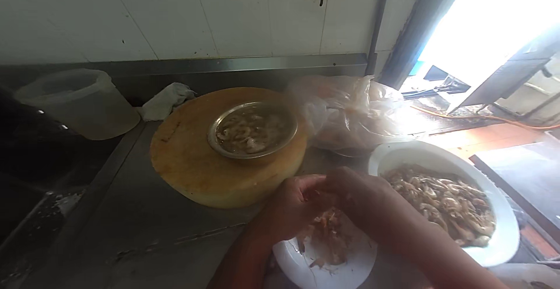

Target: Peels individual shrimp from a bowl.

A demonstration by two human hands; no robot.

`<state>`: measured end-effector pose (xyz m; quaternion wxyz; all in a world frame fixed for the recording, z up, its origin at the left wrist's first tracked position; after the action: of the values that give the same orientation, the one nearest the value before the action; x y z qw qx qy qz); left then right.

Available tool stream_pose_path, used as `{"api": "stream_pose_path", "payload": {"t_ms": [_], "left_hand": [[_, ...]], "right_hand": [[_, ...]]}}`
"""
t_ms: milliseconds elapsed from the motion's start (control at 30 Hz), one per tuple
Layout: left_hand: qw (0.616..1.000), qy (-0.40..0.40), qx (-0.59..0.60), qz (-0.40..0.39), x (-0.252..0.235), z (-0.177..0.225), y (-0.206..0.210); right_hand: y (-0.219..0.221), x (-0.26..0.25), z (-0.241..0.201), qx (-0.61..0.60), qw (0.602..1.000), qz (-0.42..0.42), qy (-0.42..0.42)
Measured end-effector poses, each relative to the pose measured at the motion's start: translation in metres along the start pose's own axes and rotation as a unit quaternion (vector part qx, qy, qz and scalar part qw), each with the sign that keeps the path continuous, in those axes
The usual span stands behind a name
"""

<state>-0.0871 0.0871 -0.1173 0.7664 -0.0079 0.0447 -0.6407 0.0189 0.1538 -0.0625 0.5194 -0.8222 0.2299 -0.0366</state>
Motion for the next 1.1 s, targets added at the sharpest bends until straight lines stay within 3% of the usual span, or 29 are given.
{"api": "stream_pose_path", "payload": {"t_ms": [100,433,767,967,1100], "left_hand": [[0.999,-0.012,-0.013,0.035,-0.001,-0.002,-0.002],[0.996,-0.033,-0.015,0.077,0.001,-0.002,-0.011],[0.980,0.112,-0.152,0.059,0.002,0.012,-0.002],[0.986,0.029,-0.166,0.016,-0.001,0.004,0.006],[0.985,0.077,-0.148,0.046,-0.001,0.004,0.007]], "right_hand": [[-0.004,0.000,-0.002,-0.032,0.999,0.017,-0.007],[-0.002,0.014,0.031,-0.213,0.969,0.073,0.097],[0.000,0.028,0.049,-0.415,0.902,0.036,0.112],[0.009,0.034,0.057,-0.402,0.904,0.026,0.142],[0.011,0.033,0.053,-0.387,0.909,0.017,0.155]]}}
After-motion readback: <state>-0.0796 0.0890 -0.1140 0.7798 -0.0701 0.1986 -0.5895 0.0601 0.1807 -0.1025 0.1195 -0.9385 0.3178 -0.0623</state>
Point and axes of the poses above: each hand's wrist, its own x-axis away from the middle knuckle, its own y-axis out of the palm, z = x × y, the point moved 9 cm from there along -x, towards the middle knuckle, and after that the axes turned 5 degrees about y, right-handed, at the moved point
